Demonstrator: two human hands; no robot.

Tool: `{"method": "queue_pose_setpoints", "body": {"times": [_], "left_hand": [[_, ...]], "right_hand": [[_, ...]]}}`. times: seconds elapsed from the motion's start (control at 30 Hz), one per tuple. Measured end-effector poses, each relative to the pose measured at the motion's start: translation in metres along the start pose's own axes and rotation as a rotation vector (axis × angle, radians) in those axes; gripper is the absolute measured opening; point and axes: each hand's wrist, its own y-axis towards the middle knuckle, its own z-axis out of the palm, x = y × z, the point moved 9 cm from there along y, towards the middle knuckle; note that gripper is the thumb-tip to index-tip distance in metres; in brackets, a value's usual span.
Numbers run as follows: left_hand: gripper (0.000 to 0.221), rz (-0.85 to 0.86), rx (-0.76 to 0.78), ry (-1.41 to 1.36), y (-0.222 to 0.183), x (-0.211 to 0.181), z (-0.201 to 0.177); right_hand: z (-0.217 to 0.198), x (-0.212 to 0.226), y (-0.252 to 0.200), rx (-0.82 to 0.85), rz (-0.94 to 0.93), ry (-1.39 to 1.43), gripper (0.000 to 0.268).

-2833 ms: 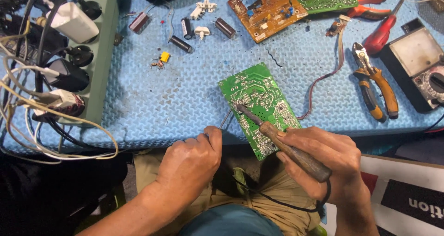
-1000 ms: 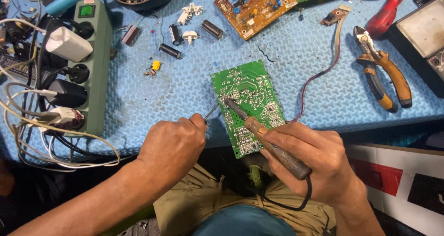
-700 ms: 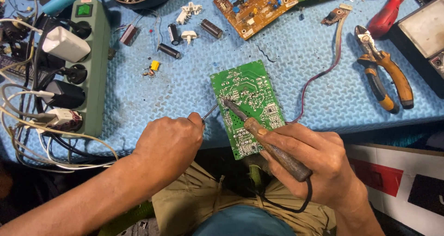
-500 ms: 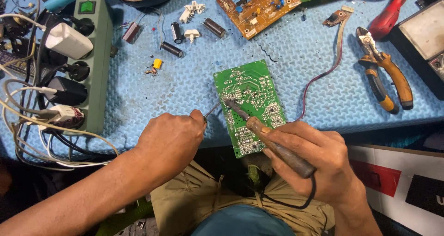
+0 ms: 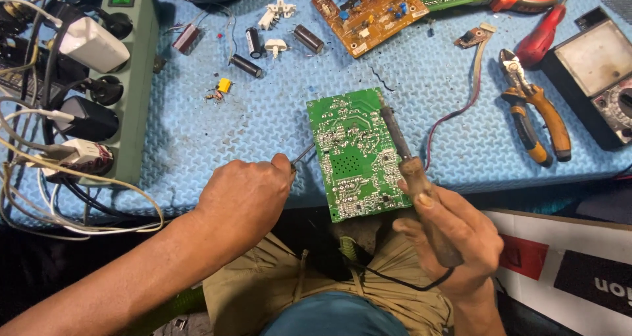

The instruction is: Desoldering and removing electronic components from circuit boards using a soldering iron and other hand tools.

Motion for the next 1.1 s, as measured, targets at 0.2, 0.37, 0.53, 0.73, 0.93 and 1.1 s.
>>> {"method": "queue_pose_setpoints", "body": {"times": [0.2, 0.37, 0.53, 0.73, 0.93, 1.1], "left_hand": [[0.029, -0.012, -0.167, 0.009, -0.003, -0.001, -0.008], [0.032, -0.079, -0.364, 0.021, -0.014, -0.005, -0.023], [0.038, -0.149, -0.522, 0.083, -0.032, -0.011, -0.040], [0.041, -0.183, -0.602, 0.176, -0.045, -0.030, -0.061], [0.035, -0.199, -0.601, 0.169, -0.063, -0.027, -0.081], [0.036, -0.218, -0.680, 0.066, -0.080, -0.018, -0.101]], "right_hand": [[0.012, 0.023, -0.001, 0.031, -0.135, -0.090, 0.047], [0.020, 0.031, -0.001, 0.027, -0.187, -0.161, 0.052], [0.020, 0.036, -0.002, -0.061, -0.267, -0.232, 0.030], [0.020, 0.039, -0.001, -0.106, -0.262, -0.232, 0.029], [0.005, 0.045, 0.020, -0.160, -0.290, -0.130, 0.016], [-0.012, 0.028, 0.034, -0.231, -0.207, -0.098, 0.033]]}}
